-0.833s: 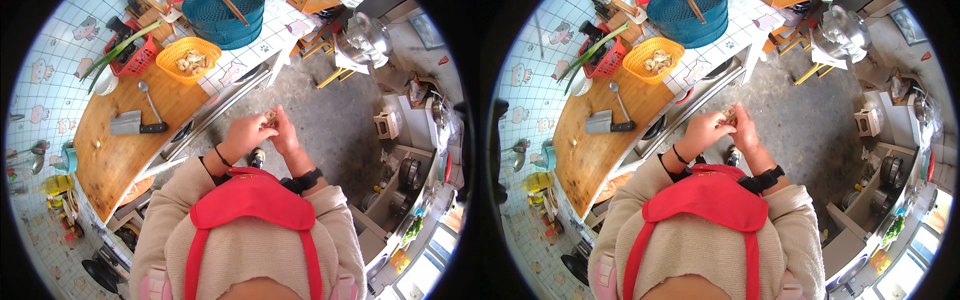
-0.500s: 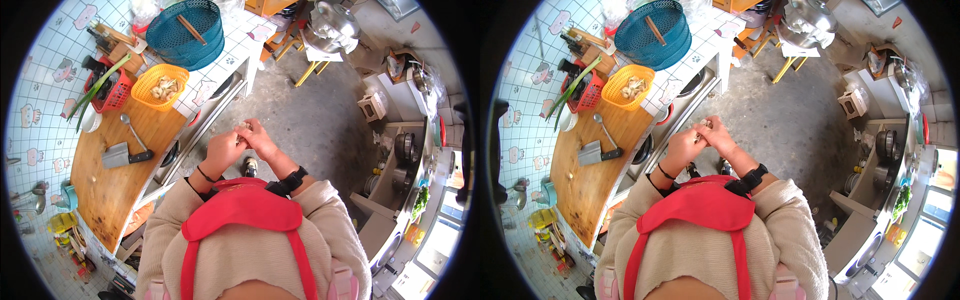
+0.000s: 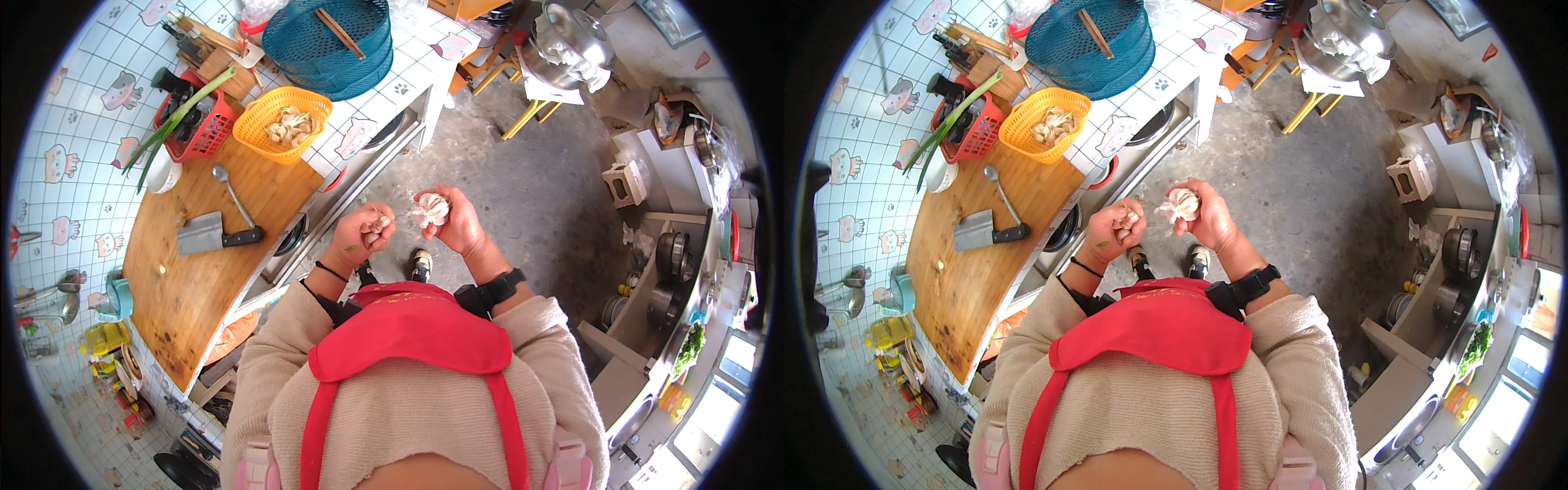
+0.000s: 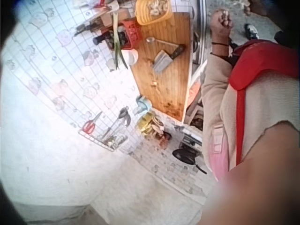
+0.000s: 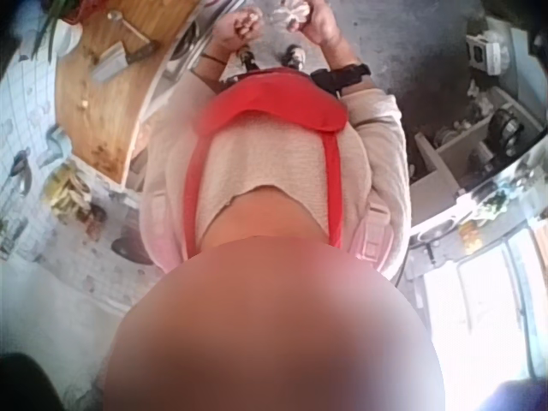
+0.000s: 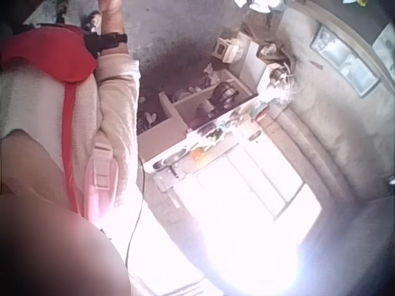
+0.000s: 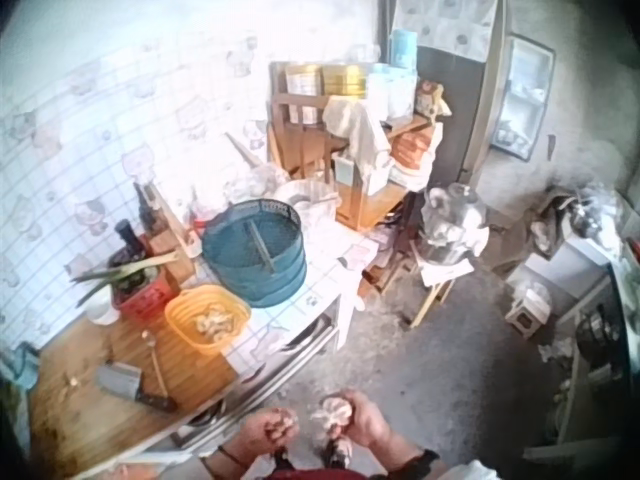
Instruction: The person peels garlic cloves, places them in a basket, then chops them on a cutting board. They wash a bowl and a spoon in the sink using a sponge. The person wears a red apron and works at a wooden countertop in a kitchen.
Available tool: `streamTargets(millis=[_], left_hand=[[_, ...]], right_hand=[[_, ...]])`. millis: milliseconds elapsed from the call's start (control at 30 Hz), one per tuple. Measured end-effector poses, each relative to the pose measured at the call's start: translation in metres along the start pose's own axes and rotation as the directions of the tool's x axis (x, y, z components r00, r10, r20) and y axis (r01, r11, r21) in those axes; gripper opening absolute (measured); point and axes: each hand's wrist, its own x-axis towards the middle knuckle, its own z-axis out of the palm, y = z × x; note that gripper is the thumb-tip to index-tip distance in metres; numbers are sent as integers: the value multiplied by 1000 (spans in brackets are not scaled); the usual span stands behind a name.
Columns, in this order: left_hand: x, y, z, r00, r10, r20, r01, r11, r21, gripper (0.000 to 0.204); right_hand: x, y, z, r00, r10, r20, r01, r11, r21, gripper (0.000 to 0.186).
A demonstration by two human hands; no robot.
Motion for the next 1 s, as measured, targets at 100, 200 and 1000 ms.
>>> streamTargets(millis=[100,200,1000], left_hand=[[-4,1,-16,995,48,-92,-45,998,32,21],[-14,7,-28,996,89,-28,-86,993,85,24],[-97,14,-72,914,306,-266,-302,952,56,27]], right_hand=[[5,3,-7,999,9,42,-9,1000,-6,46],[8,4,-15,995,39,-95,-50,992,-116,39],[199,-254,249,909,-396,129,409,787,-463,73]])
